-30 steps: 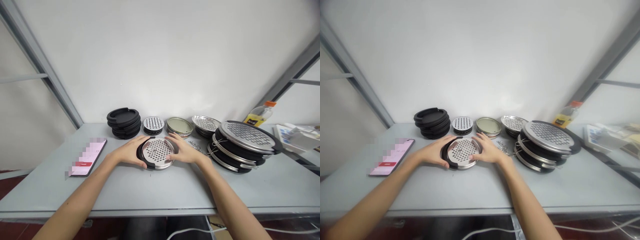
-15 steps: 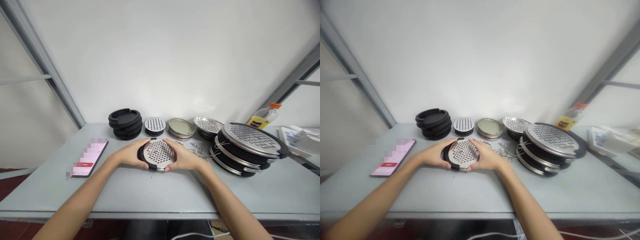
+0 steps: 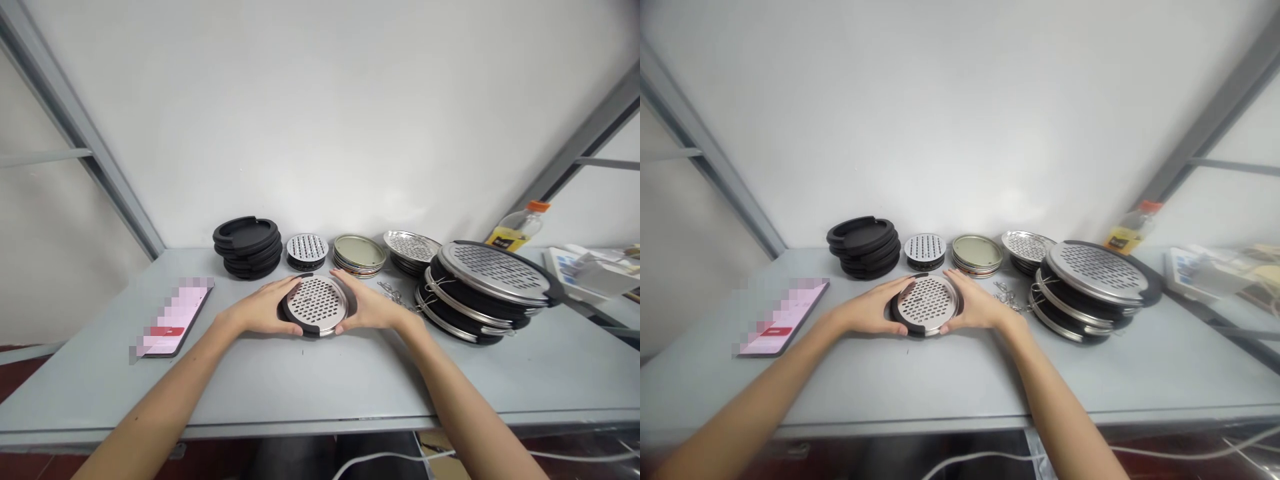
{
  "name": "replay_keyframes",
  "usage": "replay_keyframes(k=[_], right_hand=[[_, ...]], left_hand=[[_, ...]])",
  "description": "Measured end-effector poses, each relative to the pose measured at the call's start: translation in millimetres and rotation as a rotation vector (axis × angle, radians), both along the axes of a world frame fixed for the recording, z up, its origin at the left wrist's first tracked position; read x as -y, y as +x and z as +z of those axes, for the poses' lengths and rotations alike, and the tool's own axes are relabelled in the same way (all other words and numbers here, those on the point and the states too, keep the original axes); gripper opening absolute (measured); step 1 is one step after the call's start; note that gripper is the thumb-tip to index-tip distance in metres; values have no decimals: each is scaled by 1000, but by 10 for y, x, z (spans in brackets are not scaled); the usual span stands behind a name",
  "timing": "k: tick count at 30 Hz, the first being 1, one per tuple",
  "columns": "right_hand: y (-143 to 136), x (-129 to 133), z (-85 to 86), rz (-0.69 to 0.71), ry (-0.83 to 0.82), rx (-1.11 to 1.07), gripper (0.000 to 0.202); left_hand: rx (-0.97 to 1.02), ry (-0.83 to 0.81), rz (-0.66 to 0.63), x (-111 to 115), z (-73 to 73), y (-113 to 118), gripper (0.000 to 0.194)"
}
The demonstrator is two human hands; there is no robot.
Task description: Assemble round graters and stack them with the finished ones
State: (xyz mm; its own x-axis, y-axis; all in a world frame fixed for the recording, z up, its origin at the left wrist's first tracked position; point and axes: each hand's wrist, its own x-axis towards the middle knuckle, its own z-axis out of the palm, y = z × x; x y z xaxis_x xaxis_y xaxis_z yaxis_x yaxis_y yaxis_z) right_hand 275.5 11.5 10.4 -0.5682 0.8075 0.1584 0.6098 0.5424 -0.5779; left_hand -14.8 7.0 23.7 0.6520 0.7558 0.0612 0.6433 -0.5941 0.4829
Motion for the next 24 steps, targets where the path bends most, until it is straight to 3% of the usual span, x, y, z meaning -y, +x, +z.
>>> replay_keyframes(k=[6, 12, 24], right_hand=[[-29, 4, 22, 19, 13, 2, 110], [-58, -20, -40, -7, 17, -34, 118], [-115, -7, -26, -3, 65, -7, 115]], left_hand=[[76, 11, -49, 24, 86, 32, 115], [17, 11, -29, 5, 40, -1, 109], [-31, 23, 18, 16, 4, -15, 107]])
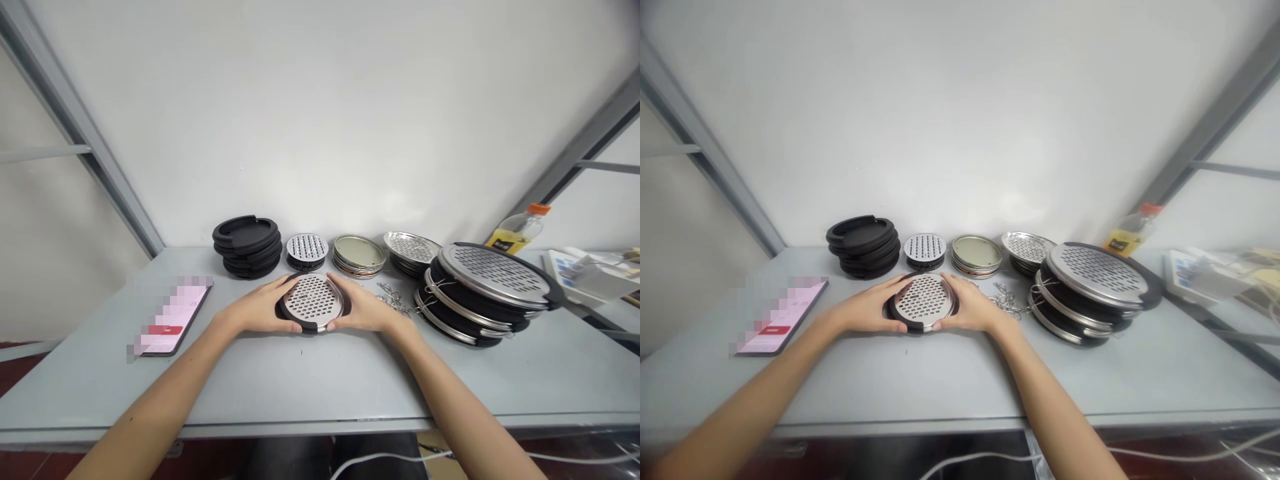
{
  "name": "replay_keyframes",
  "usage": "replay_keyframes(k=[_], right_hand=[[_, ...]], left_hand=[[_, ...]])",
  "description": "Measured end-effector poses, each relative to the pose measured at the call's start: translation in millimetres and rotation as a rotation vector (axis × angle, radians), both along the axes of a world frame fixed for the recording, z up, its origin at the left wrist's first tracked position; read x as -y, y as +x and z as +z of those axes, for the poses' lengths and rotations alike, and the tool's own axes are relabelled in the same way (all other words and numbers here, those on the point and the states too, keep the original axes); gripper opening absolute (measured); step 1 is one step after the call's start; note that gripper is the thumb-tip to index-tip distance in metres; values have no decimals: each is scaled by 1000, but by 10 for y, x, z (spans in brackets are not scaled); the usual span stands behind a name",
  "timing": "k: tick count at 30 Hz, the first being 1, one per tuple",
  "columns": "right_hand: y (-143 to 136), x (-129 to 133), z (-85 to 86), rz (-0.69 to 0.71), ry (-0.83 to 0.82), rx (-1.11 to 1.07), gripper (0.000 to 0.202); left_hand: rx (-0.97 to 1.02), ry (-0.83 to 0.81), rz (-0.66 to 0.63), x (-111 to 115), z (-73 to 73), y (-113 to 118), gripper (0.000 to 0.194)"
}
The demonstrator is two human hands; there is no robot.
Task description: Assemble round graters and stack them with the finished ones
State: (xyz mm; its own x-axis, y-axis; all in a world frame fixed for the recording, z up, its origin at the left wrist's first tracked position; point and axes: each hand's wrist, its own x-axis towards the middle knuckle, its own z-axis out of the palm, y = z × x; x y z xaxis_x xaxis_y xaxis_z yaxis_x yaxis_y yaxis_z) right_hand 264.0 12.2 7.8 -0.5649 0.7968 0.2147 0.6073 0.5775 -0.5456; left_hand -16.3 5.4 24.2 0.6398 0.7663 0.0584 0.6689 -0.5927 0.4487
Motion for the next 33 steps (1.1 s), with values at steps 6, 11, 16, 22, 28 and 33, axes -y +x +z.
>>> replay_keyframes(k=[6, 11, 16, 22, 28, 33], right_hand=[[49, -3, 15, 55, -23, -27, 110], [130, -53, -48, -2, -132, -17, 113], [104, -41, -39, -14, -145, -65, 112], [45, 9, 56, 2, -39, -81, 105], [19, 1, 31, 19, 60, -34, 101], [4, -15, -2, 57, 75, -60, 93]], left_hand=[[-17, -5, -5, 15, 46, 7, 106], [14, -25, -26, -4, 84, -29, 104], [68, -61, 26, -25, 46, -54, 118], [92, -66, 39, -20, 37, -39, 121], [75, -27, 9, -21, 64, -37, 111], [20, -3, -6, -30, 180, -133, 101]])
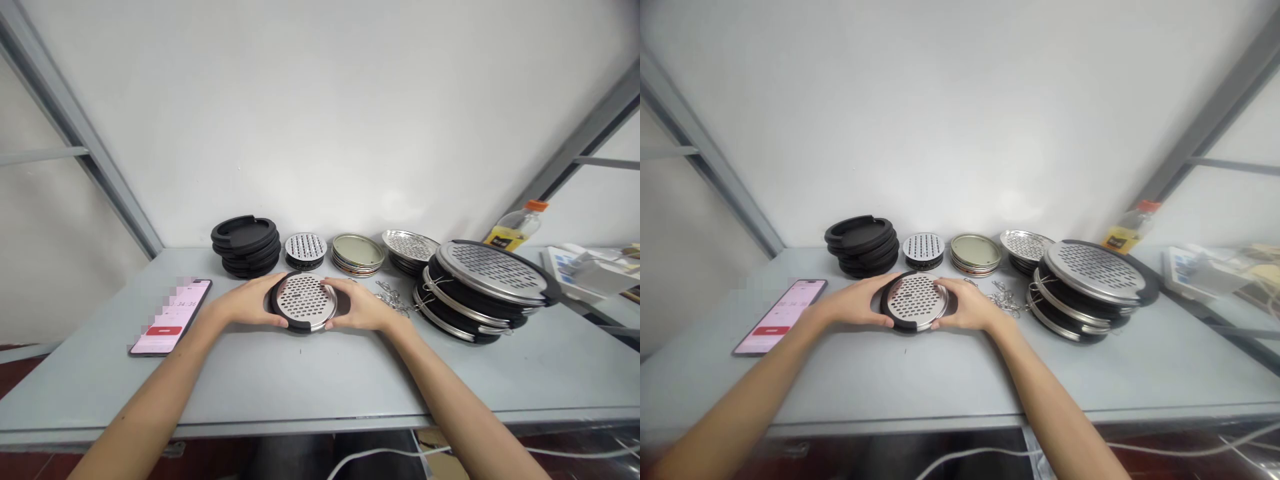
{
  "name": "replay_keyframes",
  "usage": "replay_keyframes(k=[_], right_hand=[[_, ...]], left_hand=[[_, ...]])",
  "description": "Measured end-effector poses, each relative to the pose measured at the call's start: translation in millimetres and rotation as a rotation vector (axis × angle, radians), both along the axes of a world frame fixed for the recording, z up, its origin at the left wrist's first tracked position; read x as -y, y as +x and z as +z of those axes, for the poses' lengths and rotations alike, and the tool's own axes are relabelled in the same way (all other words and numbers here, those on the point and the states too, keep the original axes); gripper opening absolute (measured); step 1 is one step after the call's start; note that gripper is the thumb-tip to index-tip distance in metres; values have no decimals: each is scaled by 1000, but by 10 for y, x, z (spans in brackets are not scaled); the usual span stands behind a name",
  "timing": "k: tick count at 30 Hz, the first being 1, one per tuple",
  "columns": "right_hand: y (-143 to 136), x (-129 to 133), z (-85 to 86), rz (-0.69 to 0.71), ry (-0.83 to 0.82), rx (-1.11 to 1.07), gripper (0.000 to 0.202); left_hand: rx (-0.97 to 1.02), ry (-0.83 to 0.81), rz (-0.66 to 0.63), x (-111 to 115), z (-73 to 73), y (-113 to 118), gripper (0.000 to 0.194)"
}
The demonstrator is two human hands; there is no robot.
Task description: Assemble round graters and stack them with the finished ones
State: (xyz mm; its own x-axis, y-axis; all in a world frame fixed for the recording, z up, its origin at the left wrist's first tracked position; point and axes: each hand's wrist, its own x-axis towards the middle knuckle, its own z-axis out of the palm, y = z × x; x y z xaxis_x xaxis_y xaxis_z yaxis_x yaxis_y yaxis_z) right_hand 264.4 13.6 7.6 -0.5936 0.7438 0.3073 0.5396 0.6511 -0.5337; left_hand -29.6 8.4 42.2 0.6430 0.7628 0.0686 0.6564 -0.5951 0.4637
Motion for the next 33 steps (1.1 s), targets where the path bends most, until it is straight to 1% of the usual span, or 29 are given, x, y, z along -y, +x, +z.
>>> replay_keyframes(k=[2, 4, 7, 10, 12, 18, 24, 27, 29, 33], right_hand=[[5, -3, 4, -2, -20, -7, 92], [14, -4, 7, -19, -33, -10, 95], [21, -7, -10, -6, -22, -19, 99], [15, -9, -42, 51, 3, -40, 93], [5, -8, -58, 58, 9, -47, 89], [-60, 20, -64, 27, 12, -48, 89], [-133, 29, -120, -56, 12, -57, 86], [-119, 10, -123, -25, 8, -86, 89], [-85, -9, -111, 1, 2, -91, 91], [-6, -40, -78, 11, -24, -93, 100]], left_hand=[[-6, 24, 14, -6, 43, -34, 93], [-1, 34, 16, -9, 59, -42, 92], [32, 9, -17, -10, 22, -9, 100], [39, -7, -6, -9, -45, 28, 110], [34, -6, 4, -9, -76, 35, 113], [34, 2, 30, -14, -86, 17, 109], [-16, 38, 58, -18, -92, 30, 105], [-15, 47, 61, -7, -79, 44, 104], [24, 46, 39, -1, -61, 52, 103], [82, 33, -14, -6, -43, 59, 99]])
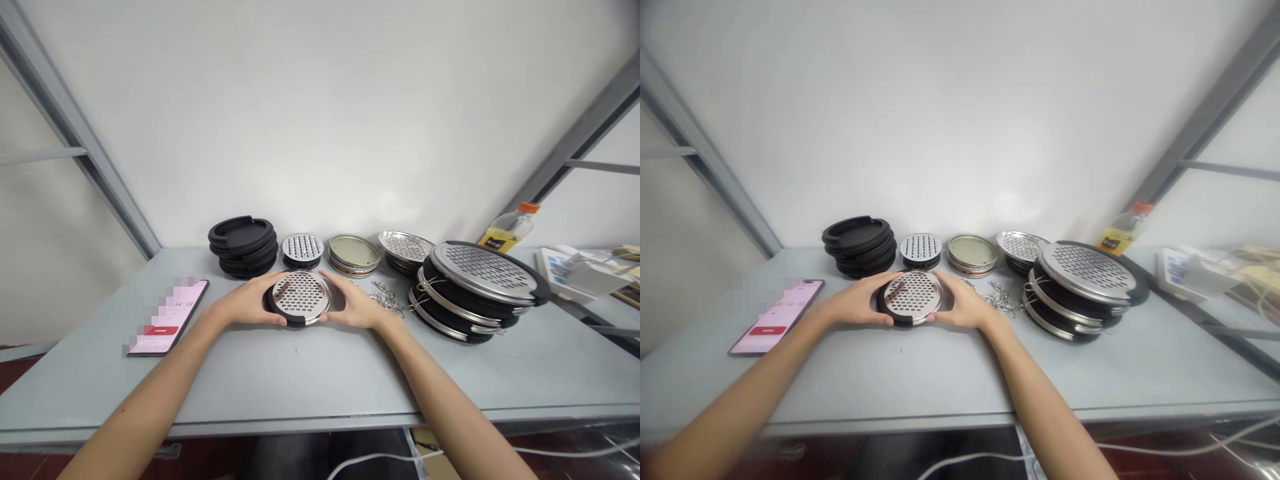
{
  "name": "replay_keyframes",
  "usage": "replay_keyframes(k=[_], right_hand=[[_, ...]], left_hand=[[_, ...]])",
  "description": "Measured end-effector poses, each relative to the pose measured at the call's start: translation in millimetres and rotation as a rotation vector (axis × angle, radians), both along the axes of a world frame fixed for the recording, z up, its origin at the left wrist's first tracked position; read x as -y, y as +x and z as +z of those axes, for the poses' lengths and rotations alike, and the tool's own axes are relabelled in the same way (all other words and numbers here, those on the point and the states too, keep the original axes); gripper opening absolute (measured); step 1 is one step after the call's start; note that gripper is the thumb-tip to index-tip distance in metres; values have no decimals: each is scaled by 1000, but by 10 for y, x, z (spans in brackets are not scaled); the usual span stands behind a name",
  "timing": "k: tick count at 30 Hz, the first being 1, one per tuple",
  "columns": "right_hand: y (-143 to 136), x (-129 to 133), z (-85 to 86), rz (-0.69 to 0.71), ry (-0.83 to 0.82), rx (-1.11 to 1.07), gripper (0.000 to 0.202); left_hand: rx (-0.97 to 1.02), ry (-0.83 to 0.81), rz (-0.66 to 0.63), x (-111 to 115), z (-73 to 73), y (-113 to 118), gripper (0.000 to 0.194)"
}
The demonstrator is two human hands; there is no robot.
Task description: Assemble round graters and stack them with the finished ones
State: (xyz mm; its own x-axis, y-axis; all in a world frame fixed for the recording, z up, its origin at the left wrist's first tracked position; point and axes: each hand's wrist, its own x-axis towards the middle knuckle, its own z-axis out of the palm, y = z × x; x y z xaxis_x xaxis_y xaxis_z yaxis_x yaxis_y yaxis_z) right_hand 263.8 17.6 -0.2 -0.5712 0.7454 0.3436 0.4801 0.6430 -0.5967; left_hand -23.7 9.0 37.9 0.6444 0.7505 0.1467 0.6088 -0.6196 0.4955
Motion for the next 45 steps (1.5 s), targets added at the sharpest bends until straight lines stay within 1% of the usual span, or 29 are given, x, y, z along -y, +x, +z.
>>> replay_keyframes(k=[3, 9, 18, 22, 27, 33, 34, 35, 37, 38, 41, 45], right_hand=[[31, -7, 27, 24, 1, 7, 104], [38, -5, 36, 44, 15, 63, 95], [13, 17, 0, 9, -1, 54, 95], [-20, 39, -1, -15, -7, 60, 96], [-71, 73, 19, -48, 9, 92, 97], [-59, 71, 50, -52, -20, 101, 96], [-44, 63, 52, -44, -36, 97, 97], [-26, 55, 53, -40, -55, 91, 99], [11, 37, 48, -45, -104, 83, 105], [29, 28, 44, -54, -129, 79, 109], [71, 7, 36, -70, -183, 56, 109], [100, -13, 55, -89, -202, 21, 98]], left_hand=[[8, -10, -11, -20, -34, -5, 102], [31, -41, -9, -60, -129, -29, 107], [20, -56, 32, -32, -123, -25, 115], [10, -36, 36, -27, -115, -24, 113], [-44, 18, 29, -15, -110, -4, 104], [-125, 113, 93, 38, -94, 57, 101], [-127, 133, 109, 49, -78, 65, 97], [-123, 148, 129, 58, -56, 71, 88], [-102, 157, 190, 73, -2, 71, 59], [-93, 159, 227, 77, 24, 66, 49], [-96, 198, 307, 79, 74, 45, 45], [-71, 212, 324, 71, 77, 37, 42]])
